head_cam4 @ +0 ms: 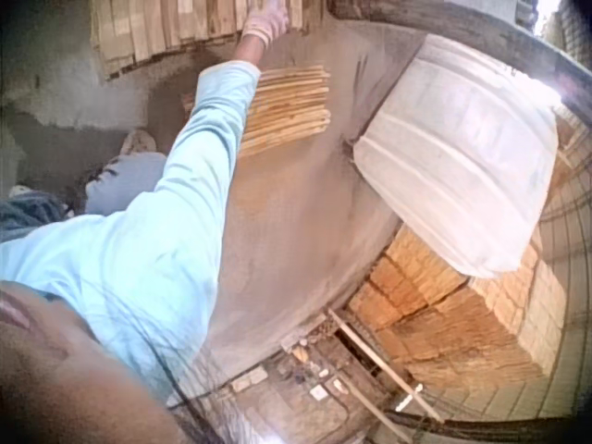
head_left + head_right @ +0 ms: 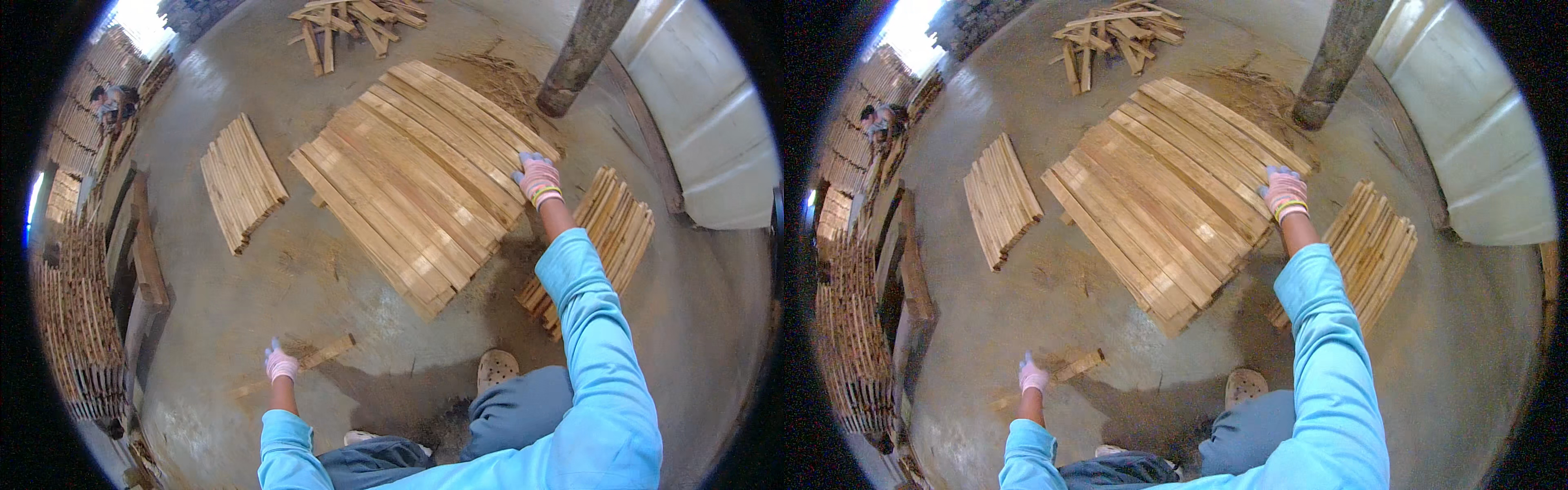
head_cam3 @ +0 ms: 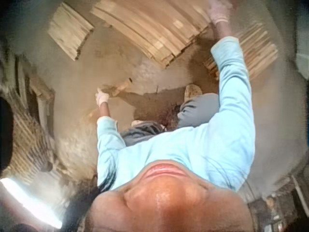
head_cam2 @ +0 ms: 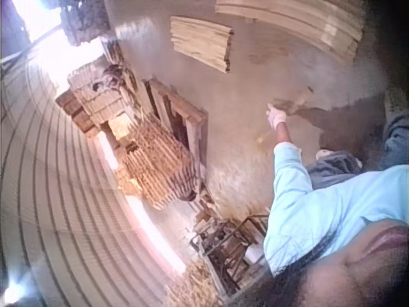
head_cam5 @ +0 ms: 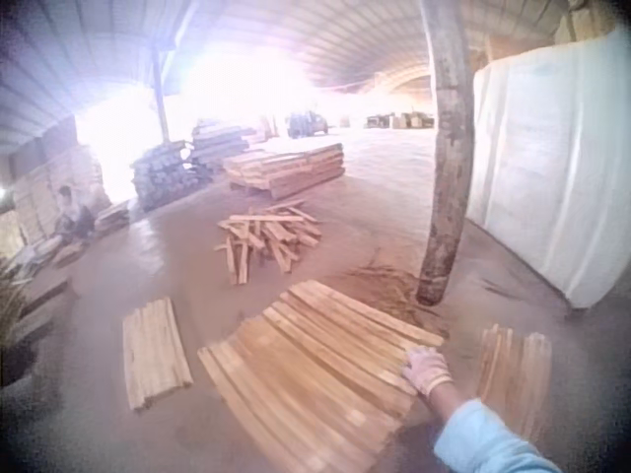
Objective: The person sorts and stacks thin wooden planks on the floor in a workshop. They pick up planks one by one, align them, and place them into neat piles, then lift a completed stack and move it to a larger pile.
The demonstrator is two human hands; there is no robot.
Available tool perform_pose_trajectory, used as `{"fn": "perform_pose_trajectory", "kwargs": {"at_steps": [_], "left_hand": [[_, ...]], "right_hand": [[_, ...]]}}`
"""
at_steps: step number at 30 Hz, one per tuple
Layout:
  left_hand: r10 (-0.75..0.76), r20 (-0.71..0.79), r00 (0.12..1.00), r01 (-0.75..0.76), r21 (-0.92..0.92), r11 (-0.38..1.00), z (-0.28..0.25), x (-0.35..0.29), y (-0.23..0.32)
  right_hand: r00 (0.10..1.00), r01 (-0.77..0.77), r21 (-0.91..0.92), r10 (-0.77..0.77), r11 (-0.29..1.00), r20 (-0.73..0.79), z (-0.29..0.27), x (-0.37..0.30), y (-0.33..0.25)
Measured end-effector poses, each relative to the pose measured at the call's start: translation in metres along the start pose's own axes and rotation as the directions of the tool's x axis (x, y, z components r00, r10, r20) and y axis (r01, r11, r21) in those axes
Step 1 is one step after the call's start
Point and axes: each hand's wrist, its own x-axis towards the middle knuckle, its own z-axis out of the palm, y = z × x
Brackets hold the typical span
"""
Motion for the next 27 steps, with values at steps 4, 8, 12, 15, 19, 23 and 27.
{"fn": "perform_pose_trajectory", "kwargs": {"at_steps": [4,8,12,15,19,23,27], "left_hand": [[0.323,-0.213,0.922,-0.361,-0.168,0.918,-0.02,-0.009,0.066],[0.519,-0.357,0.777,-0.62,-0.291,0.729,-0.031,-0.041,0.147],[0.609,-0.402,0.683,-0.73,-0.359,0.582,-0.048,-0.087,0.196],[0.635,-0.426,0.644,-0.763,-0.417,0.494,-0.057,-0.113,0.213],[0.685,-0.393,0.613,-0.754,-0.55,0.359,-0.059,-0.141,0.225],[0.796,-0.363,0.484,-0.786,-0.581,0.213,-0.071,-0.164,0.236],[0.939,-0.288,0.188,-0.828,-0.56,-0.006,-0.054,-0.215,0.26]], "right_hand": [[0.99,-0.017,-0.03,0.021,0.999,0.136,0.006,0.011,-0.006],[0.995,-0.031,0.016,0.029,0.999,0.091,-0.001,0.017,0.0],[1.0,-0.02,-0.009,0.02,1.0,0.022,-0.017,0.007,-0.004],[0.994,0.007,-0.02,-0.005,1.0,0.105,-0.03,-0.015,-0.013],[0.997,-0.055,0.401,0.029,0.915,0.072,-0.025,-0.076,0.005],[0.983,-0.126,0.788,0.183,0.603,0.017,0.005,-0.192,0.081],[0.741,-0.515,0.669,0.67,0.536,0.034,0.062,-0.331,0.147]]}}
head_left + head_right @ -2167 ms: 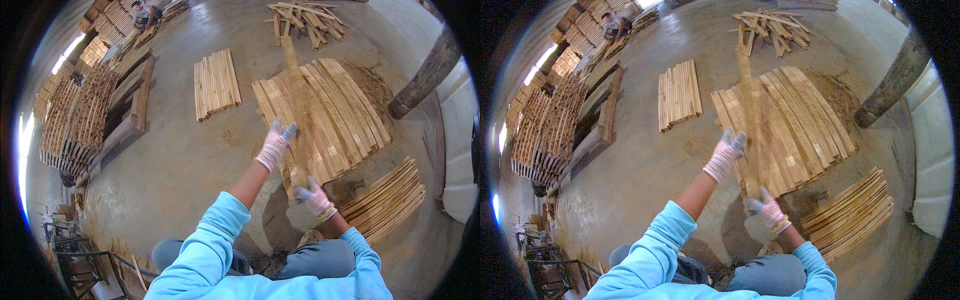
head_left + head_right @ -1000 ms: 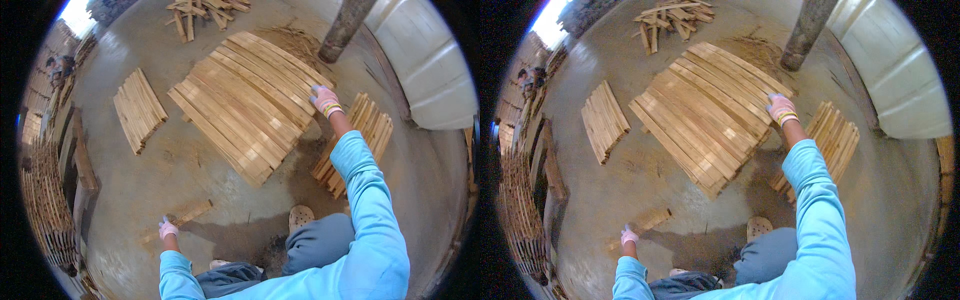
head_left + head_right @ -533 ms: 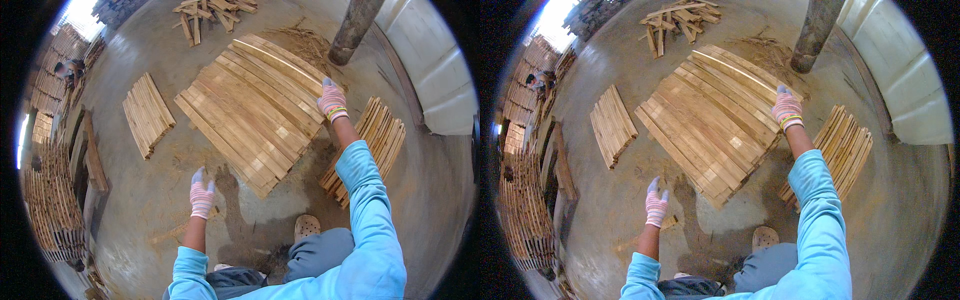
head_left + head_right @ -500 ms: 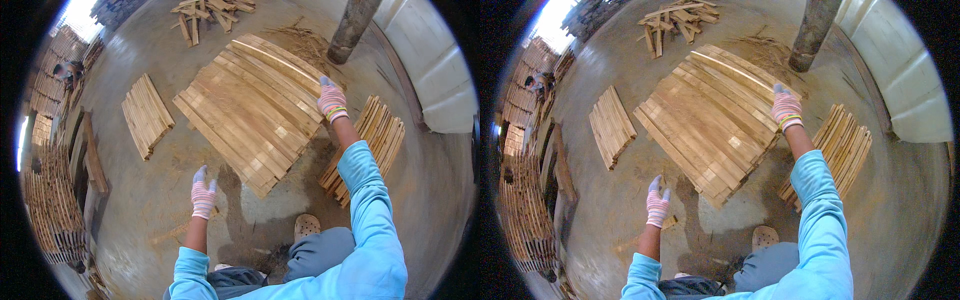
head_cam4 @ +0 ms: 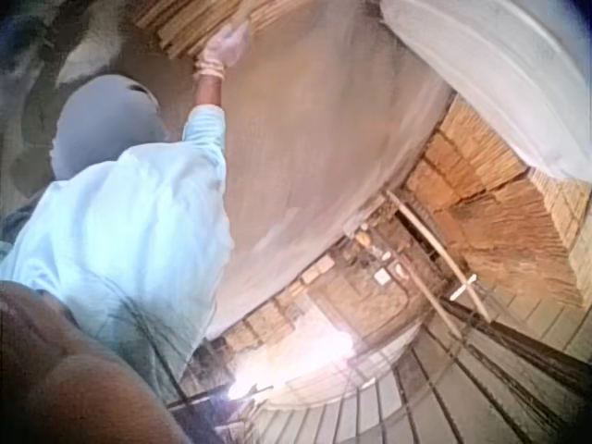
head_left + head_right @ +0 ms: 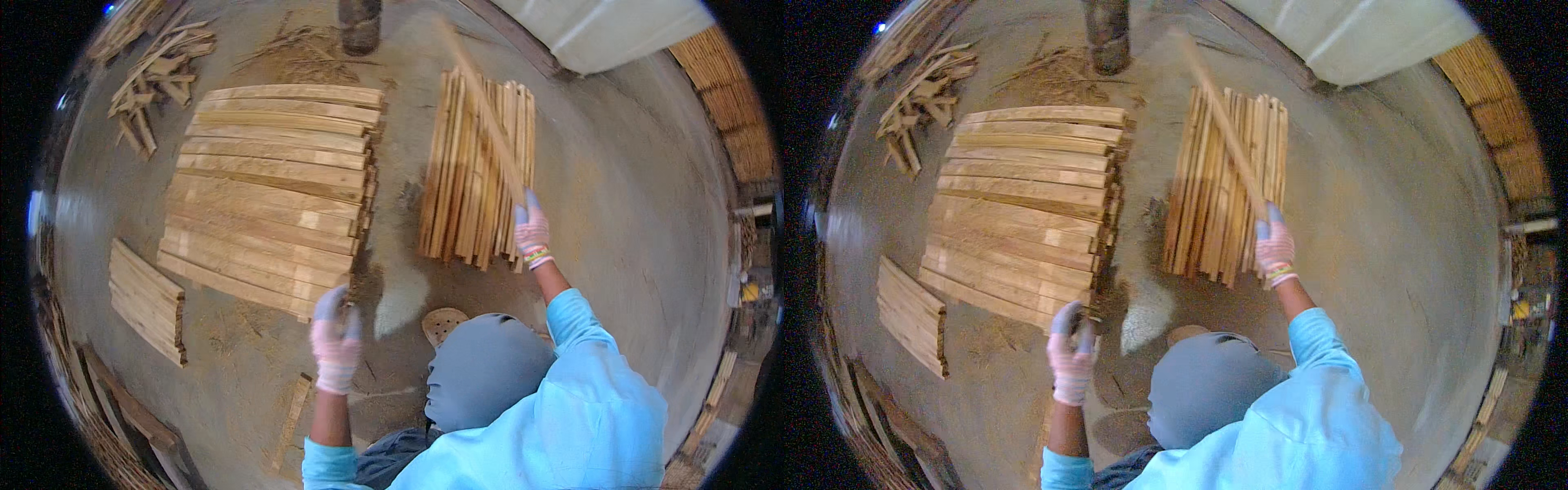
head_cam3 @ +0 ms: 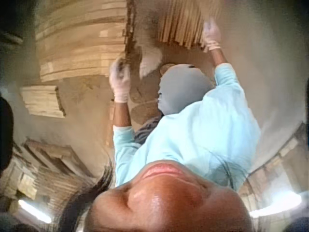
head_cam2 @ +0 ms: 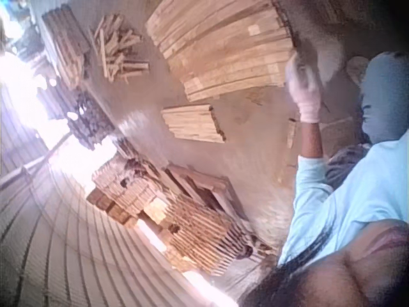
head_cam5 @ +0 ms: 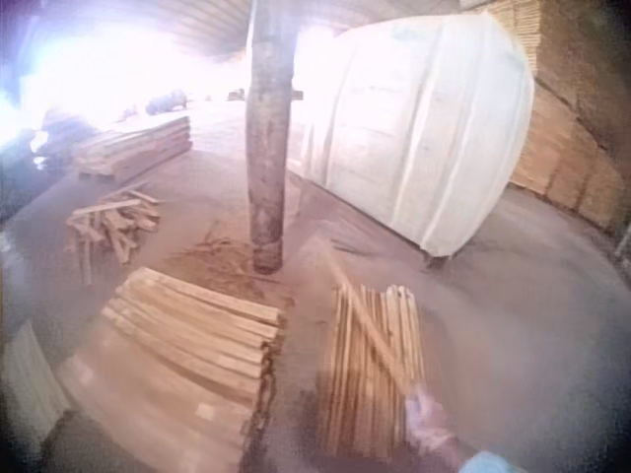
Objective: The person sorts and stacks thin wooden planks on the floor in a workshop. They pick up planks one by one, align them, and place them into neat piles, then lift a completed stack and move it to a larger pile.
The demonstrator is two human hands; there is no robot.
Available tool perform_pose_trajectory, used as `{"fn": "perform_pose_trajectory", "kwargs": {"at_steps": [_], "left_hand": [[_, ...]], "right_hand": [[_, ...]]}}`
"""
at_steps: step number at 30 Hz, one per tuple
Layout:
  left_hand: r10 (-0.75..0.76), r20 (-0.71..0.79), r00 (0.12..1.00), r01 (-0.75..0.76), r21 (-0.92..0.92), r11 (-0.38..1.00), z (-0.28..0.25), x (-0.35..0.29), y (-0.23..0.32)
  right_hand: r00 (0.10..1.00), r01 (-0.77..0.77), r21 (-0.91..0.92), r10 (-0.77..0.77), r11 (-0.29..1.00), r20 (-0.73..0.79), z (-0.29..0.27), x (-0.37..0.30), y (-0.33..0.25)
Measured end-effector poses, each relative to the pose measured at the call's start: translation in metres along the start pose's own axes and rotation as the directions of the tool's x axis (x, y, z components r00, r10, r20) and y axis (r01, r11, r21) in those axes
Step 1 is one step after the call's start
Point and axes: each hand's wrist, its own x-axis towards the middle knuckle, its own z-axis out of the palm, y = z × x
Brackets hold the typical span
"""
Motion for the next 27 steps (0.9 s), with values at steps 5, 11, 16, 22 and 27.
{"fn": "perform_pose_trajectory", "kwargs": {"at_steps": [5,11,16,22,27], "left_hand": [[0.084,0.363,0.928,-0.126,0.096,0.987,0.108,0.052,0.007],[-0.273,0.505,0.819,0.1,0.343,0.934,0.177,0.104,-0.018],[-0.345,0.521,0.78,0.19,0.328,0.925,0.201,0.134,-0.04],[-0.477,0.536,0.696,0.505,0.107,0.856,0.241,0.132,-0.058],[-0.355,0.562,0.747,0.235,0.276,0.932,0.255,0.117,-0.054]], "right_hand": [[0.883,-0.355,-0.054,0.315,0.933,-0.347,-0.003,-0.032,0.1],[0.973,-0.2,-0.369,0.229,0.908,0.037,0.011,-0.04,0.144],[0.972,-0.22,-0.186,0.231,0.958,0.037,0.013,0.019,0.155],[0.912,-0.402,-0.192,0.41,0.895,0.006,0.023,0.032,0.167],[0.888,-0.422,-0.086,0.43,0.903,0.164,0.002,0.031,0.192]]}}
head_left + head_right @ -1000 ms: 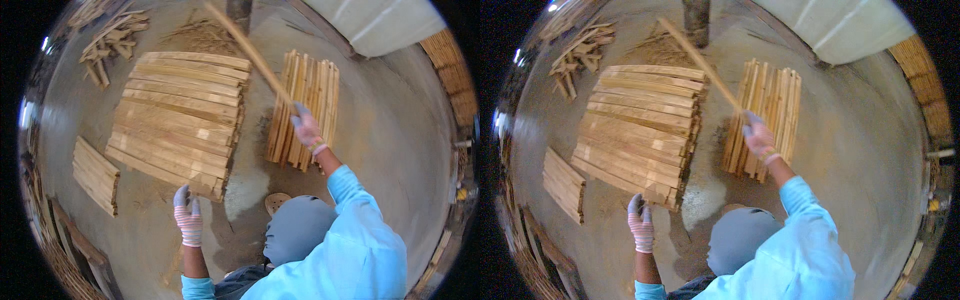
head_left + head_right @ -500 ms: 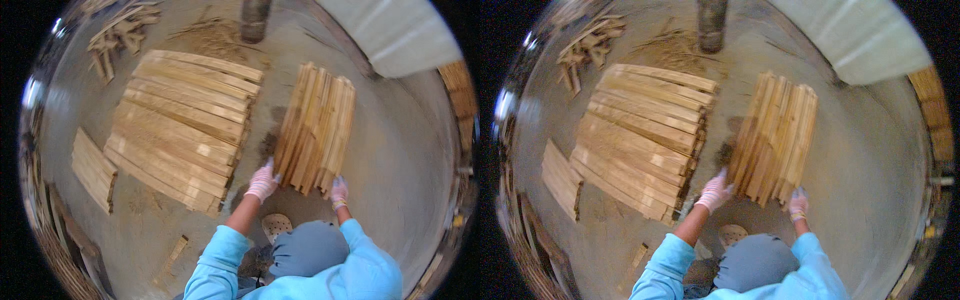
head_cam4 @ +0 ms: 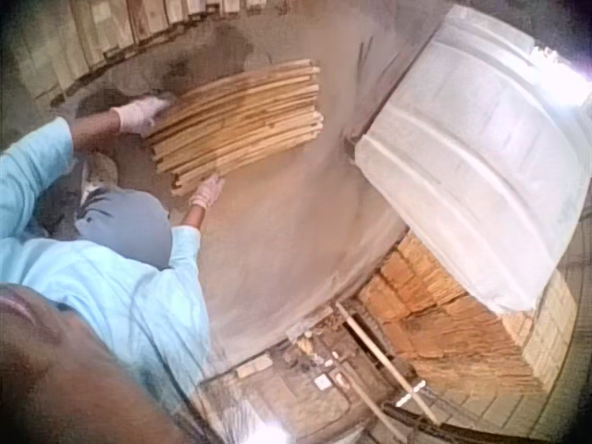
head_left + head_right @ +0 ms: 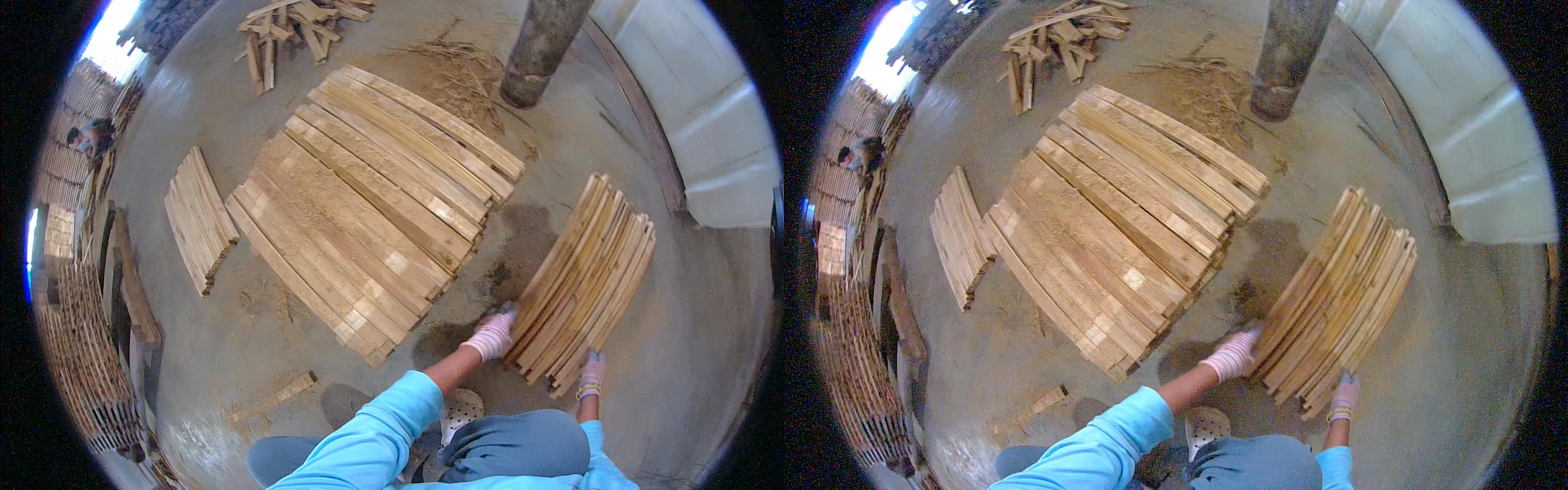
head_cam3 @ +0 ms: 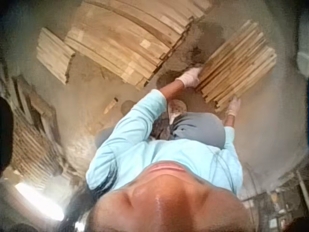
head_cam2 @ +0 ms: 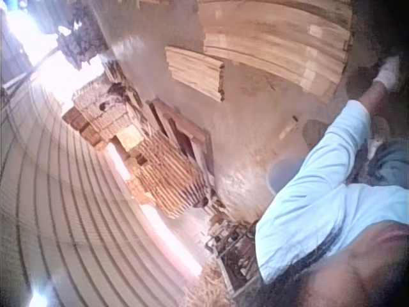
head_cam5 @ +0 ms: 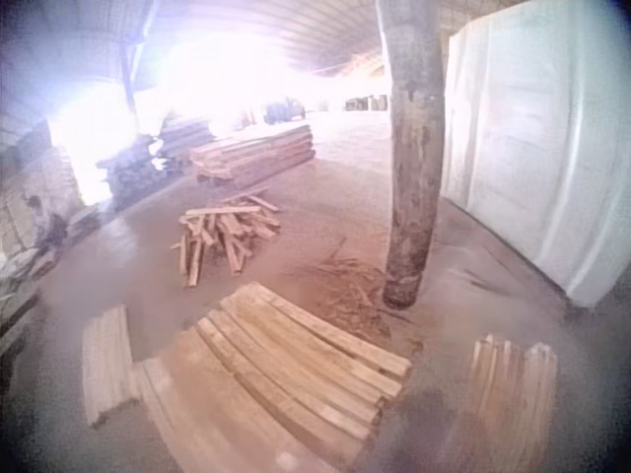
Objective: The person sorts and stacks thin wooden planks on the floor in a workshop. They pick up planks one by one, align them, and place them into neat piles, then lift a completed stack and move it to a larger pile.
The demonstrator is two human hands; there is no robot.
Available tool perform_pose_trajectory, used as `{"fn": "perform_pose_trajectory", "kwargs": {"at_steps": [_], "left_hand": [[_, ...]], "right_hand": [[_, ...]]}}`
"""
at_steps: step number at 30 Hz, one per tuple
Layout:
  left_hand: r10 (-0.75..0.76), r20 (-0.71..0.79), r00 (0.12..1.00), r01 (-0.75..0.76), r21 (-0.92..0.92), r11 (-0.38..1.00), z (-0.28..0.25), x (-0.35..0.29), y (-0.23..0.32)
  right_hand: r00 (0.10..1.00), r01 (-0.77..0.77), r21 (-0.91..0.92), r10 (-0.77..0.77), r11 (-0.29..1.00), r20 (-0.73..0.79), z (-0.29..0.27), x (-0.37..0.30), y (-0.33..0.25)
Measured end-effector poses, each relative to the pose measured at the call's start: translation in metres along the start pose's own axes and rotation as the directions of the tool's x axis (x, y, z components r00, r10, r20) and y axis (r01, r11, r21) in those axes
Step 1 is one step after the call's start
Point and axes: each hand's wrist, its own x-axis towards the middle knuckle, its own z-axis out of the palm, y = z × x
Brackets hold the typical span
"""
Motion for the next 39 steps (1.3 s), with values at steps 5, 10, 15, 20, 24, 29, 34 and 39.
{"fn": "perform_pose_trajectory", "kwargs": {"at_steps": [5,10,15,20,24,29,34,39], "left_hand": [[0.065,0.133,0.989,-0.048,-0.131,0.99,-0.015,-0.011,-0.002],[0.214,-0.151,0.965,-0.222,-0.038,0.974,-0.034,-0.064,0.015],[0.34,-0.006,0.94,-0.338,-0.122,0.933,-0.068,-0.15,0.016],[0.236,-0.079,0.969,-0.249,-0.26,0.933,-0.096,-0.218,-0.028],[0.125,-0.099,0.987,-0.148,-0.266,0.953,-0.101,-0.243,-0.058],[0.057,-0.15,0.987,-0.093,-0.247,0.964,-0.111,-0.257,-0.068],[0.138,-0.274,0.952,-0.216,-0.276,0.937,-0.132,-0.26,-0.053],[0.124,-0.466,0.876,-0.296,-0.318,0.901,-0.174,-0.24,-0.029]], "right_hand": [[0.949,0.189,-0.252,-0.243,0.949,-0.202,-0.026,-0.019,-0.124],[0.495,0.853,-0.225,-0.866,0.47,0.068,0.046,-0.05,-0.399],[0.601,0.76,-0.528,-0.719,0.379,0.349,0.138,-0.088,-0.554],[0.648,0.761,-0.481,-0.55,0.436,0.527,0.163,-0.044,-0.58],[0.668,0.741,-0.457,-0.466,0.493,0.58,0.172,-0.007,-0.583],[0.643,0.766,-0.419,-0.554,0.489,0.529,0.158,-0.029,-0.58],[0.644,0.753,-0.445,-0.685,0.486,0.341,0.115,-0.05,-0.574],[0.482,0.795,0.223,-0.811,0.564,0.331,0.104,-0.092,-0.535]]}}
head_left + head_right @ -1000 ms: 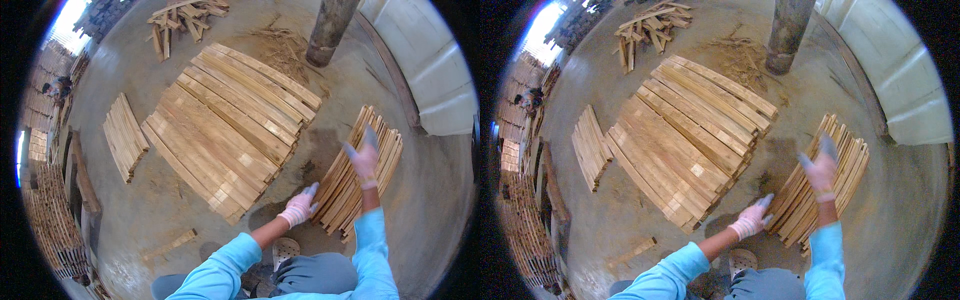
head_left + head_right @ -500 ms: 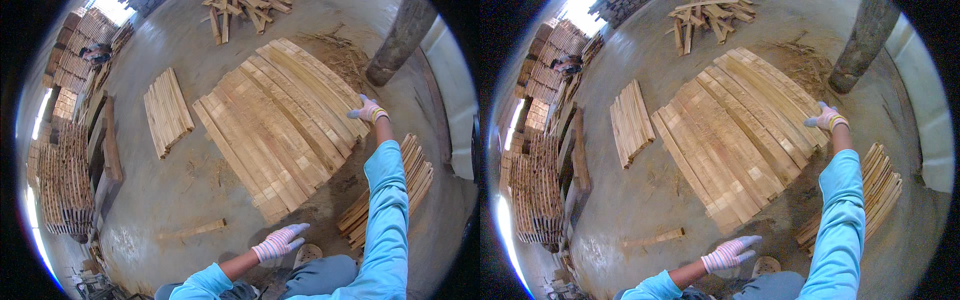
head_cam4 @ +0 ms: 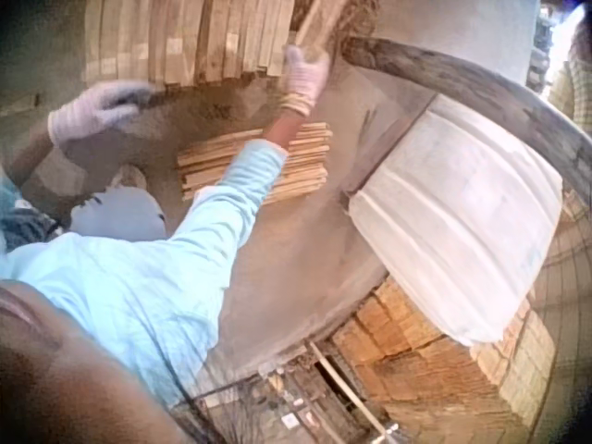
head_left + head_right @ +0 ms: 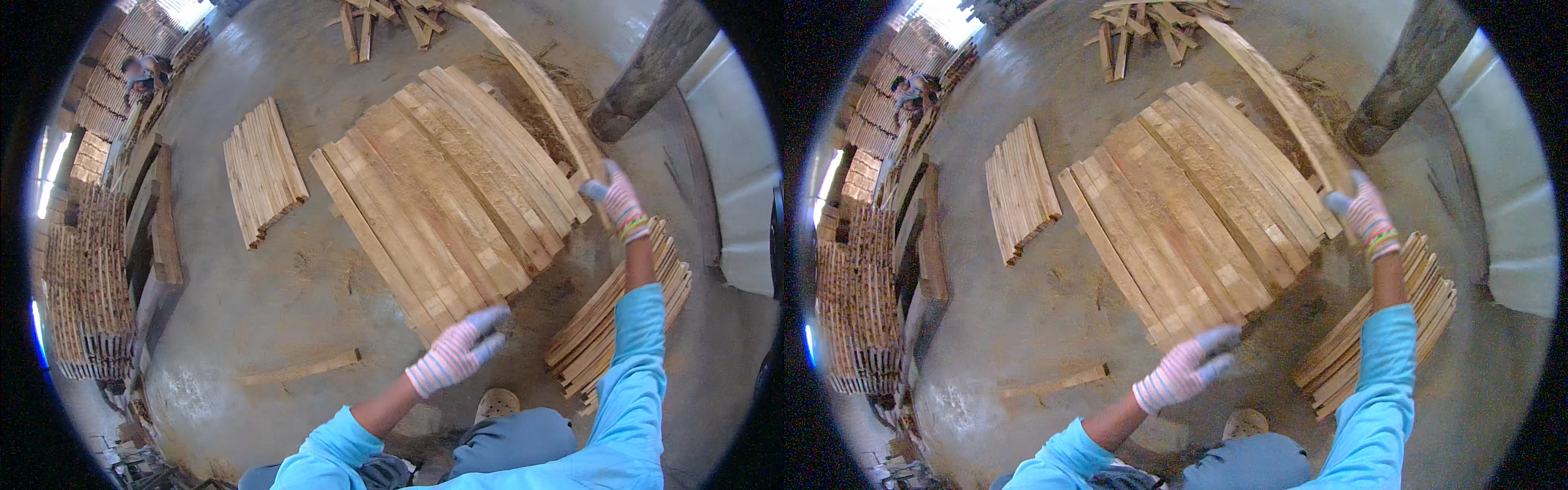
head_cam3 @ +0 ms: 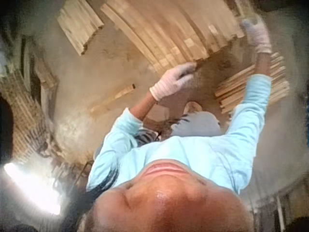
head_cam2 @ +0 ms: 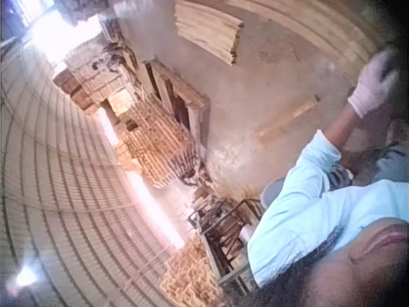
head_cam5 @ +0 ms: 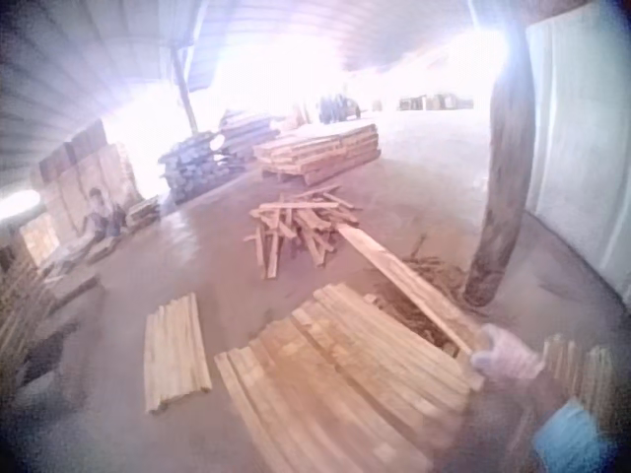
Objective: The person sorts and stacks thin wooden planks on the floor in a workshop. They pick up planks one by one, align them, and place them into neat piles, then lift a completed stack and move it to a larger pile.
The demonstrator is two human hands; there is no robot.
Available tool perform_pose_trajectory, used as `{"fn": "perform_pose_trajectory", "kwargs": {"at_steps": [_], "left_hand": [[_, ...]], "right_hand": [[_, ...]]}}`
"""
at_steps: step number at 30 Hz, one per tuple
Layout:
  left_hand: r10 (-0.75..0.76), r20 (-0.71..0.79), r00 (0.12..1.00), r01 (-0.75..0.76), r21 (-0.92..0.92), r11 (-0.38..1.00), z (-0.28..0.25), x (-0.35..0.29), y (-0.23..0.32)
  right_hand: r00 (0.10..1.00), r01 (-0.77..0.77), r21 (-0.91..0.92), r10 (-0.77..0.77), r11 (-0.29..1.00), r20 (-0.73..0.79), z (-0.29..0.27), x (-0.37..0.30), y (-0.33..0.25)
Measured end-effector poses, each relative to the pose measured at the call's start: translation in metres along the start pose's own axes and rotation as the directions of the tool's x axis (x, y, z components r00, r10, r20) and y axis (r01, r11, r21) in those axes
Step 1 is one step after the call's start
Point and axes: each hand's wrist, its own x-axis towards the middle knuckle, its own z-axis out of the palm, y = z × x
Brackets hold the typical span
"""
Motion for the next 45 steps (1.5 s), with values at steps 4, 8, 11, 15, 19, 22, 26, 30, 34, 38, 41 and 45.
{"fn": "perform_pose_trajectory", "kwargs": {"at_steps": [4,8,11,15,19,22,26,30,34,38,41,45], "left_hand": [[-0.092,-0.313,0.945,-0.054,-0.43,0.901,-0.02,0.045,0.0],[-0.373,-0.265,0.889,0.063,-0.736,0.674,-0.046,0.033,-0.034],[-0.429,-0.425,0.797,0.131,-0.571,0.81,-0.054,0.013,-0.063],[-0.452,-0.542,0.708,0.0,-0.64,0.768,-0.059,-0.012,-0.082],[-0.382,-0.639,0.667,-0.044,-0.546,0.836,-0.055,-0.024,-0.075],[-0.414,-0.59,0.693,-0.081,-0.635,0.768,-0.044,-0.023,-0.069],[-0.349,-0.319,0.881,-0.007,-0.746,0.665,-0.039,-0.033,-0.074],[-0.373,-0.264,0.89,-0.083,-0.896,0.436,-0.052,-0.042,-0.08],[-0.439,-0.258,0.861,-0.061,-0.909,0.413,-0.056,-0.052,-0.074],[-0.417,-0.468,0.779,0.02,-0.646,0.763,-0.042,-0.046,-0.07],[-0.371,-0.47,0.801,0.004,-0.616,0.788,-0.039,-0.046,-0.069],[-0.286,-0.531,0.798,-0.082,-0.565,0.821,-0.037,-0.07,-0.06]], "right_hand": [[0.771,-0.605,0.698,0.061,0.383,0.634,0.084,-0.11,-0.033],[0.703,-0.664,0.663,-0.014,0.346,0.711,0.172,-0.175,-0.059],[0.575,-0.747,0.469,0.103,0.471,0.812,0.193,-0.183,-0.068],[0.681,-0.501,0.459,0.007,0.733,0.732,0.193,-0.178,-0.073],[0.891,-0.219,0.518,-0.046,0.827,0.451,0.209,-0.193,-0.078],[0.89,-0.237,0.433,0.017,0.87,0.455,0.222,-0.204,-0.078],[0.765,-0.495,0.487,0.095,0.72,0.637,0.225,-0.208,-0.073],[0.688,-0.659,0.528,0.146,0.536,0.711,0.22,-0.208,-0.067],[0.879,-0.139,0.454,-0.102,0.88,0.466,0.224,-0.216,-0.069],[0.859,-0.177,0.59,-0.169,0.788,0.484,0.232,-0.228,-0.074],[0.813,-0.238,0.456,-0.082,0.858,0.577,0.234,-0.226,-0.073],[0.77,-0.316,0.458,-0.058,0.831,0.636,0.233,-0.213,-0.068]]}}
